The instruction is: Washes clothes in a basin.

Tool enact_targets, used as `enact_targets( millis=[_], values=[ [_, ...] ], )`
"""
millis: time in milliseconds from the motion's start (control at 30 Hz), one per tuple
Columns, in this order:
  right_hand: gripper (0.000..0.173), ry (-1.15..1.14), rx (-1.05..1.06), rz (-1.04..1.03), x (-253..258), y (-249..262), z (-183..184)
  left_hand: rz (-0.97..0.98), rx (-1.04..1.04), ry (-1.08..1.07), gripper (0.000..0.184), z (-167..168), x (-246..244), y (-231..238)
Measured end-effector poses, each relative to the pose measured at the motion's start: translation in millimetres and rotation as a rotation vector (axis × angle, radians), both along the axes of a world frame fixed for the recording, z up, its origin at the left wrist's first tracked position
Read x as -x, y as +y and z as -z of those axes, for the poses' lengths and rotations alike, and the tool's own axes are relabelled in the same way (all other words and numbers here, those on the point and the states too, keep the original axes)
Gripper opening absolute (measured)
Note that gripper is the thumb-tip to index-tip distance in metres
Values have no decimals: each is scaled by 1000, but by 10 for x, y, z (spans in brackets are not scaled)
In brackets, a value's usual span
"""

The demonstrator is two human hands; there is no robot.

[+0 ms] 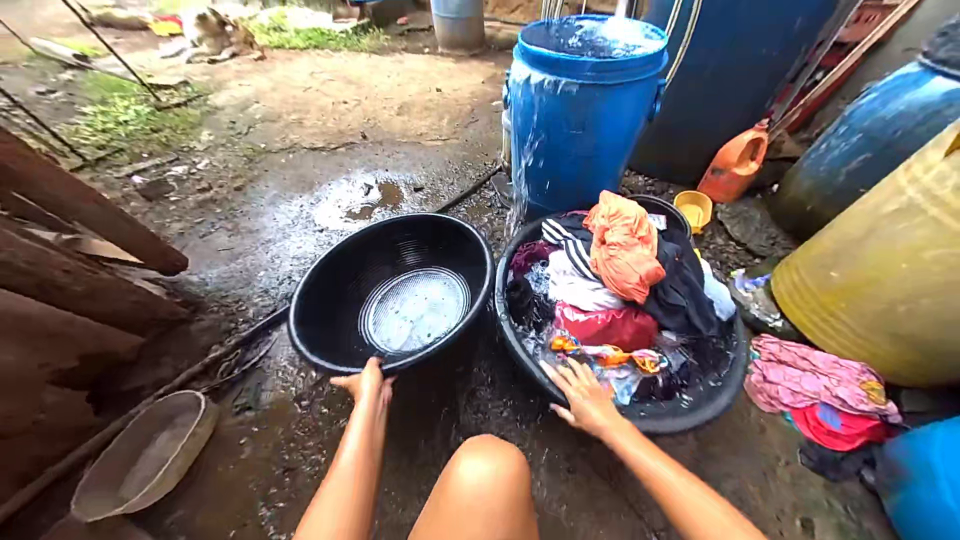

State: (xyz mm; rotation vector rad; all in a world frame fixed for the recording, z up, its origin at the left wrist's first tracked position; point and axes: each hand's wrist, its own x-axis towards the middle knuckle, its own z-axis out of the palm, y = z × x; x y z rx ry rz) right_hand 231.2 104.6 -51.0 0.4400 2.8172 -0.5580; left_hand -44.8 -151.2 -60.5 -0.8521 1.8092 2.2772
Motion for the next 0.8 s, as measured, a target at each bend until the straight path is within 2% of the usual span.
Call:
enact_targets(
  millis=[200,333,467,567,633,700,800],
  values=[
    [71,22,-78,35,-20,-41,60,76,-102,55,104,-199,854,1238],
    [72,21,-93,45,-27,-46,66,163,-107,22,101,-173,1205,1809],
    [74,75,-117,38,-50,-22,125,236,-148,-34,98,-60,1305,1911],
    [73,118,-134,28,-73,-38,163,339,-124,-74,87,-77,1368,1784],
    [74,105,-134,29,-66,-38,159,356,-184,-46,91,-105,1463,1707],
    [75,139,-153,26,-71,-38,182,402,-72,-59,90,-129,1504,1661],
    [75,138,-168,21,-72,-44,202,483,465,17,88,-135,1451,1588]
  ],
)
